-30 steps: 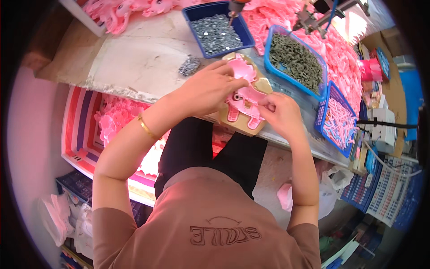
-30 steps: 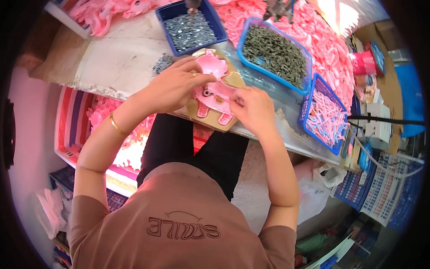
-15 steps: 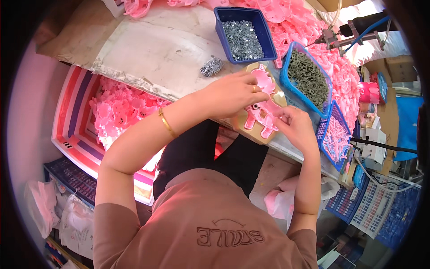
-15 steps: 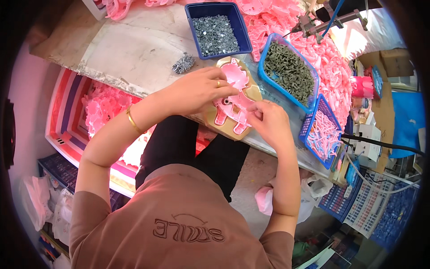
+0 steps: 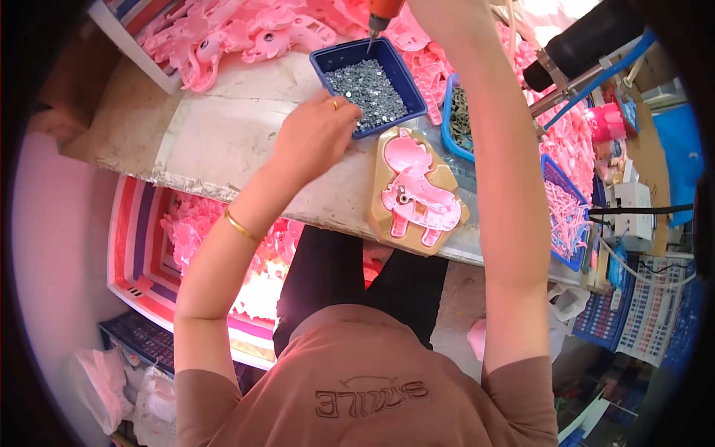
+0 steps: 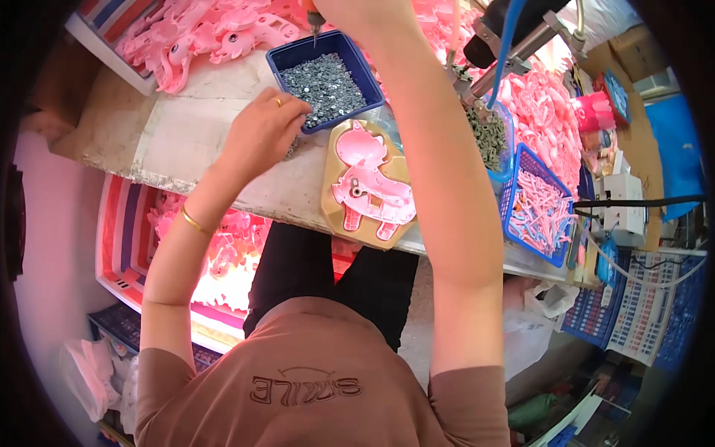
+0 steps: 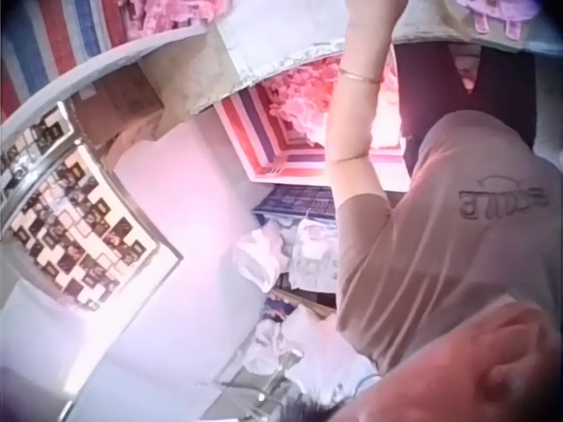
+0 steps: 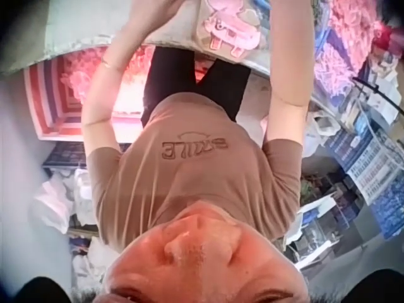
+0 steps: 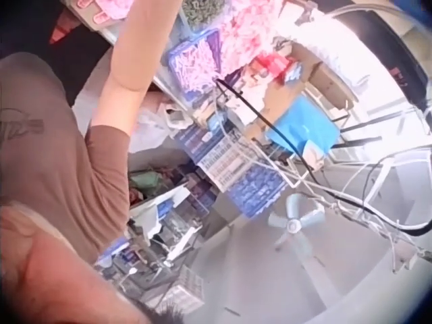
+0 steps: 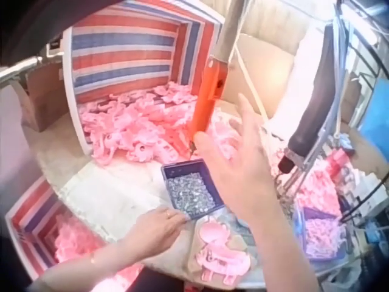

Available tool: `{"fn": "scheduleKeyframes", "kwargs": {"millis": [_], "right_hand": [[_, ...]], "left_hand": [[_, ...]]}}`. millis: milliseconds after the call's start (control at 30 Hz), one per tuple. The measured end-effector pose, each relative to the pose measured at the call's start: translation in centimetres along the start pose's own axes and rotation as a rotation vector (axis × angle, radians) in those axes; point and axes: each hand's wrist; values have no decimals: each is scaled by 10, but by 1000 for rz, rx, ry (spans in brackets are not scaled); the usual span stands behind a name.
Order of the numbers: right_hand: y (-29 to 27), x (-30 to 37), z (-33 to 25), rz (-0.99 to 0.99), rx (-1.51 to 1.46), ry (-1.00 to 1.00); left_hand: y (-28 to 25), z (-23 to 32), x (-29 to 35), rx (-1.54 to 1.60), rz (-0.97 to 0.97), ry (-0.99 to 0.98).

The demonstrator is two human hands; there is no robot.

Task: Assembling pink plastic toy components using pneumatic and electric screwdrivers at a factory workbench.

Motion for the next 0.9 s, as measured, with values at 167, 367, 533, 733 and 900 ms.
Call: {"fn": "scheduleKeyframes", "kwargs": {"millis": [167, 367, 533, 733, 900], "right_hand": [[24, -43, 30, -163, -362, 149], [-8, -4, 33, -204, -485, 226], [-27, 23, 33, -187, -526, 327], [-21, 28, 51, -152, -736, -32], [-41, 34, 25, -221, -544, 327]], "left_hand": [[19, -16, -33, -333, -156, 102], [38, -18, -58, -506, -349, 136], [35, -15, -62, -521, -381, 144], [33, -18, -55, -494, -275, 148], [23, -7, -48, -549, -269, 135]]}}
Point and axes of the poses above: each hand's wrist, its own x-axis away from the middle knuckle, its own y-axis out of the palm, z = x × y, and after that the axes turned 11 degrees about -y, right-handed
